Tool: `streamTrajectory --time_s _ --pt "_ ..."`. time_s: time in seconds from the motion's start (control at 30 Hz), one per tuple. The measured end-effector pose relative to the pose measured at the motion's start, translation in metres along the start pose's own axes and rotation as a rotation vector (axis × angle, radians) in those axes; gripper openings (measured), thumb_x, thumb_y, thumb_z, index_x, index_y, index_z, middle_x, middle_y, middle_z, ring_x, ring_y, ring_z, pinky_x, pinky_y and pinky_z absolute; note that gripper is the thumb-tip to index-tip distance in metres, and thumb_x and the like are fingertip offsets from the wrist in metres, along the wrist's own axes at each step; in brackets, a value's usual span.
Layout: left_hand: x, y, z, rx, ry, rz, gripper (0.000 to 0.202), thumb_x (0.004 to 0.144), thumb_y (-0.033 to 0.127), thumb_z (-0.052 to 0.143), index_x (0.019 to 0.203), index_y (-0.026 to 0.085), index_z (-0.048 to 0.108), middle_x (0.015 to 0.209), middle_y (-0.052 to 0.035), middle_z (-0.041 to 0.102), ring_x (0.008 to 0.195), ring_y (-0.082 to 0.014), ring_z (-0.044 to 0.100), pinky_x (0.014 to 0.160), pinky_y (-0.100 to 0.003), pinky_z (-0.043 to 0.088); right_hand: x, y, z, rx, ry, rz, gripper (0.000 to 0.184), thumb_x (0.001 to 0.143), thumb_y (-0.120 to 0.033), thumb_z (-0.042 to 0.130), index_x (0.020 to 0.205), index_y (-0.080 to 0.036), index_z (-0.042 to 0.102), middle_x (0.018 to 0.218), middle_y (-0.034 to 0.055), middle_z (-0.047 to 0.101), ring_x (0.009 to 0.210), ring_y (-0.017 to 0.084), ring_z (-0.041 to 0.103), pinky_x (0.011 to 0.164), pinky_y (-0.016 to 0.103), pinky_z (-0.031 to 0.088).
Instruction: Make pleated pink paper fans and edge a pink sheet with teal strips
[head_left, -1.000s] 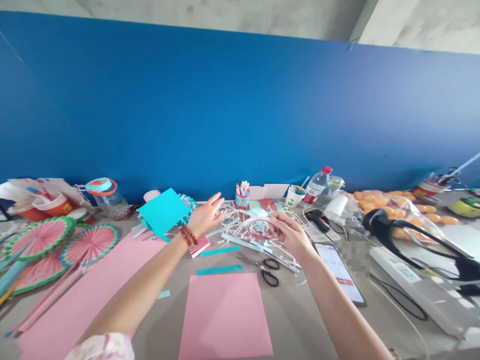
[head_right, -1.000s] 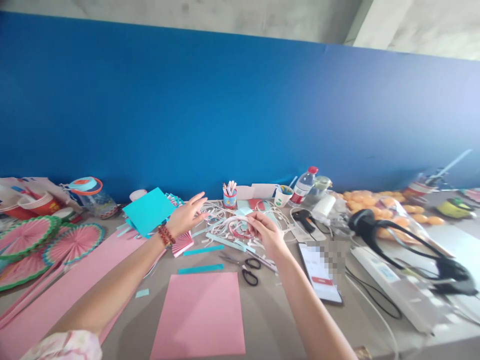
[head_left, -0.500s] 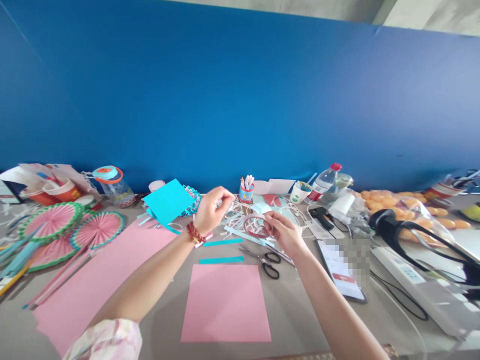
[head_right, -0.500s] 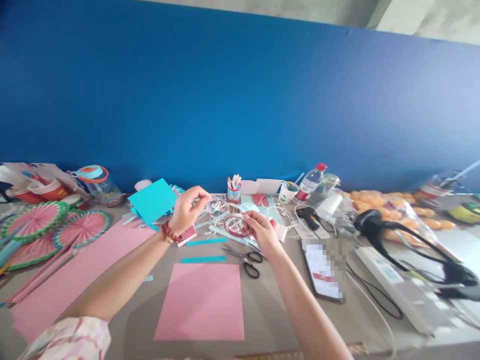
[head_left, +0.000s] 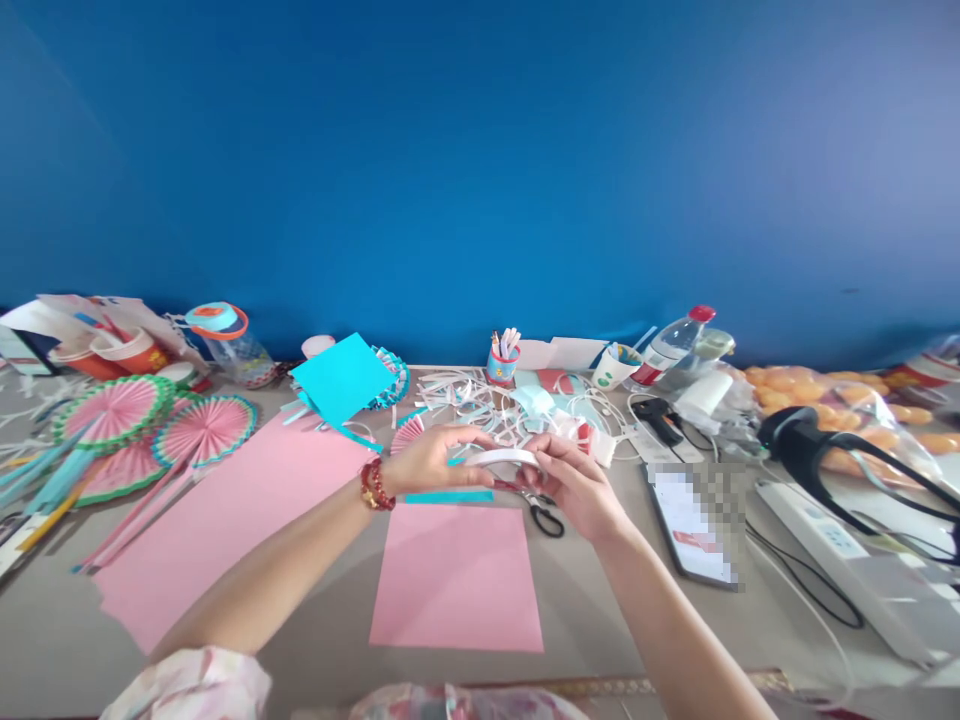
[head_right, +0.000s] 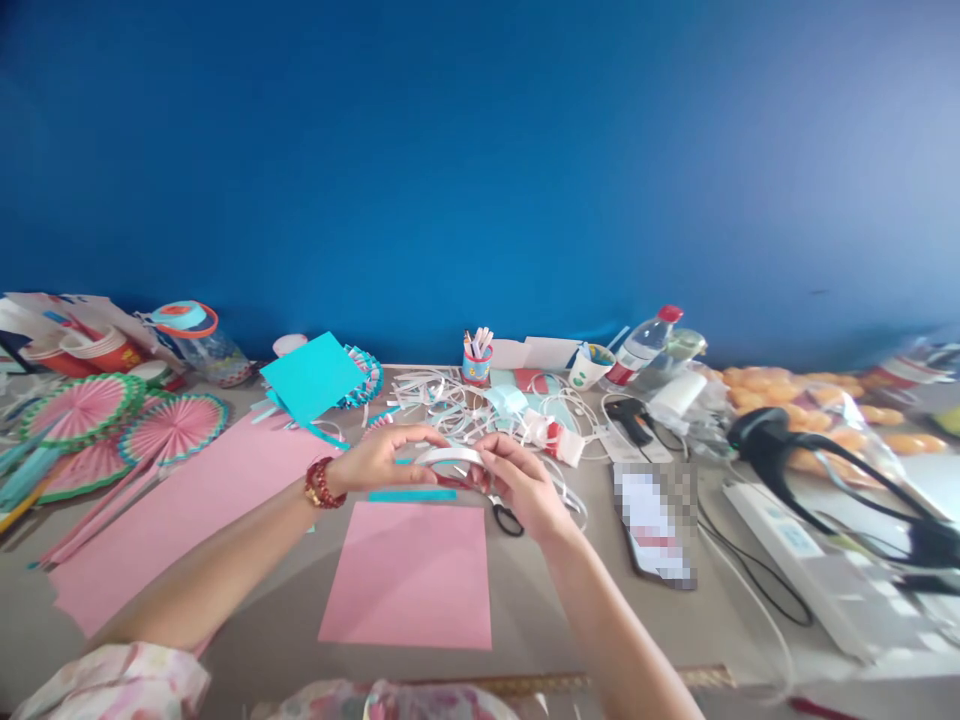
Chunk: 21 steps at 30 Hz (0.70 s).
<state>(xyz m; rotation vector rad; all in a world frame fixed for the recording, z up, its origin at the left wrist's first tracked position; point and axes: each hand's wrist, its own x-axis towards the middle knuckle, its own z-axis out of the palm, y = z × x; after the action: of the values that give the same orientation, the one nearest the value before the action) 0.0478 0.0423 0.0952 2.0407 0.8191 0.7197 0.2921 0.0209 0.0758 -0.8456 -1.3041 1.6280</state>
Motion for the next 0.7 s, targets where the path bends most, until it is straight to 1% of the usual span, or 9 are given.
streamTrajectory --time_s 0.07,0.13,0.27,0.33,0.4,0.5,0.57,0.63,0.7 --pt "-0.008 0.007 0.006 0.01 0.012 0.006 0.025 0.09 0.041 0.062 0.097 0.018 0.07 0.091 -0.0032 0.072 0.084 -0.0178 0.065 0.077 -0.026 0.049 -0.005 -0.002 0.004 -0.067 -0.047 -0.021 0.02 0.088 -0.038 0.061 0.087 -0.018 0.062 0.072 0.0004 0.059 0.066 0.014 0.054 0.064 0.027 0.042" --pt "-0.018 0.012 0.009 0.082 0.028 0.036 0.023 0.094 0.036 0.057 0.089 0.018 0.07 0.082 -0.0027 0.069 0.078 -0.0162 0.062 0.077 -0.027 0.047 -0.011 -0.004 0.009 -0.138 -0.136 -0.029 0.02 0.089 -0.037 0.059 0.088 -0.017 0.063 0.076 0.0024 0.062 0.07 0.015 0.057 0.068 0.028 0.045" --pt "-0.04 0.021 0.019 0.316 -0.054 0.127 0.018 0.095 0.029 0.055 0.085 0.02 0.068 0.083 -0.0018 0.07 0.082 -0.0161 0.063 0.103 -0.038 0.04 -0.024 -0.007 0.028 -0.378 -0.291 0.047 0.026 0.093 -0.042 0.054 0.096 -0.017 0.062 0.081 0.0045 0.067 0.072 0.016 0.062 0.068 0.027 0.047" --pt "-0.051 0.024 0.027 0.394 -0.07 0.132 0.017 0.096 0.026 0.053 0.088 0.021 0.068 0.086 -0.0018 0.071 0.089 -0.0169 0.064 0.111 -0.043 0.033 -0.03 -0.005 0.041 -0.566 -0.273 0.085 0.024 0.094 -0.042 0.054 0.088 -0.019 0.06 0.074 0.0015 0.065 0.065 0.013 0.06 0.061 0.024 0.043" --pt "-0.064 0.023 0.034 0.423 -0.02 0.113 0.015 0.096 0.029 0.054 0.101 0.022 0.067 0.098 -0.0039 0.072 0.099 -0.0194 0.064 0.114 -0.045 0.031 -0.035 -0.001 0.049 -0.723 -0.267 0.063 0.024 0.095 -0.039 0.054 0.081 -0.02 0.058 0.067 -0.0015 0.061 0.059 0.011 0.055 0.057 0.022 0.038" --pt "-0.084 0.013 0.038 0.399 0.075 0.045 0.045 0.091 0.042 0.062 0.132 0.023 0.053 0.13 -0.0101 0.061 0.124 -0.0255 0.054 0.113 -0.046 0.035 -0.043 0.01 0.05 -0.868 -0.264 -0.069 0.02 0.097 -0.034 0.052 0.083 -0.021 0.06 0.069 -0.0021 0.061 0.059 0.011 0.051 0.058 0.023 0.036" --pt "-0.098 0.004 0.037 0.343 0.129 -0.032 0.064 0.086 0.047 0.067 0.141 0.024 0.043 0.142 -0.0122 0.051 0.132 -0.0282 0.046 0.112 -0.045 0.038 -0.049 0.019 0.046 -0.902 -0.231 -0.121 0.017 0.098 -0.03 0.049 0.087 -0.021 0.059 0.071 -0.0017 0.063 0.059 0.011 0.052 0.06 0.023 0.036" --pt "-0.11 -0.004 0.036 0.243 0.188 -0.133 0.064 0.084 0.047 0.07 0.138 0.025 0.045 0.139 -0.012 0.053 0.129 -0.0276 0.049 0.107 -0.043 0.043 -0.054 0.025 0.042 -0.896 -0.209 -0.119 0.017 0.099 -0.028 0.046 0.088 -0.021 0.057 0.071 -0.0013 0.064 0.059 0.011 0.054 0.06 0.022 0.037" --pt "-0.117 -0.009 0.037 0.114 0.22 -0.246 0.049 0.086 0.045 0.067 0.129 0.025 0.052 0.128 -0.0098 0.06 0.116 -0.0239 0.058 0.099 -0.039 0.049 -0.057 0.031 0.041 -0.882 -0.206 -0.121 0.017 0.1 -0.026 0.044 0.087 -0.021 0.055 0.071 -0.0008 0.065 0.06 0.012 0.056 0.06 0.022 0.038"
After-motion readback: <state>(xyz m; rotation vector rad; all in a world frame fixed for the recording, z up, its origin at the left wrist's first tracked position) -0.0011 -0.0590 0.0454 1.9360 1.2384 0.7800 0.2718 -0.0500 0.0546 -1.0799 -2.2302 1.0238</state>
